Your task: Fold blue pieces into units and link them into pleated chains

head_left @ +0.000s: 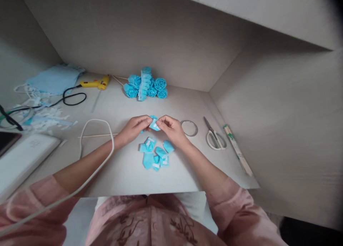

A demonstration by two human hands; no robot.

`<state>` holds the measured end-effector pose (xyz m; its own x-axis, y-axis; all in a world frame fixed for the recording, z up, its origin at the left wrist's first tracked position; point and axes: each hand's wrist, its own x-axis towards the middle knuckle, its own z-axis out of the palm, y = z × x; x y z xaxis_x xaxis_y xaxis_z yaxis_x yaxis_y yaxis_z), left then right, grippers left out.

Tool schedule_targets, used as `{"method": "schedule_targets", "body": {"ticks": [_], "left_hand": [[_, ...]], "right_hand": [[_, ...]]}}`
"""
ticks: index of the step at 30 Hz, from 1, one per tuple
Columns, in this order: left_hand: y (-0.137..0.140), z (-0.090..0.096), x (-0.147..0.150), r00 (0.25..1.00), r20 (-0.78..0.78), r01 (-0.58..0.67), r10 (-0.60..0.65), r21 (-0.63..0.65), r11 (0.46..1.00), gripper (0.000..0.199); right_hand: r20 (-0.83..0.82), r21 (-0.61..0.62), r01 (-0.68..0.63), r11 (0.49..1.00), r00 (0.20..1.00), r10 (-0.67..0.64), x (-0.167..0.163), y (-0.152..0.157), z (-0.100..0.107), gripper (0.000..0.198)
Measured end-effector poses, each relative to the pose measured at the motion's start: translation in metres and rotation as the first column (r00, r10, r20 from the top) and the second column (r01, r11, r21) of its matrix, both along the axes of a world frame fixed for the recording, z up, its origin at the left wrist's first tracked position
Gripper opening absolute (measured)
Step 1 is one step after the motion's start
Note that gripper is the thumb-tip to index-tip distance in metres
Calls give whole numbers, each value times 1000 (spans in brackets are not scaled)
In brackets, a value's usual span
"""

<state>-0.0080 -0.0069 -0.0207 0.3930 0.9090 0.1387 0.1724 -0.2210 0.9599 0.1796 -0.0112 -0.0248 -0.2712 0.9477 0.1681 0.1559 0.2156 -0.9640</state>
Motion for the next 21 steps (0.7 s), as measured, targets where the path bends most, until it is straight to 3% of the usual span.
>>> {"method": "schedule_targets", "body": {"ticks": [7, 12, 17, 21], "left_hand": [[3, -5, 1, 998, -58, 29, -26, 53, 998, 30], [5, -9, 1, 999, 4, 31, -31, 29, 999, 28], [5, -7, 1, 998, 67, 9, -8, -13, 1000, 32], [5, -5, 2, 998, 58, 0, 1, -11, 1000, 31]], "right_hand": [[25, -1, 14, 1000, 1000, -14, 0, -1, -1, 33], [-46, -84, -30, 996, 999, 26, 0, 0, -3, 34], [-166, -203, -70, 977, 985, 36, 2, 3, -3, 49], [-122, -164, -66, 984, 991, 46, 1, 2, 1, 41]]}}
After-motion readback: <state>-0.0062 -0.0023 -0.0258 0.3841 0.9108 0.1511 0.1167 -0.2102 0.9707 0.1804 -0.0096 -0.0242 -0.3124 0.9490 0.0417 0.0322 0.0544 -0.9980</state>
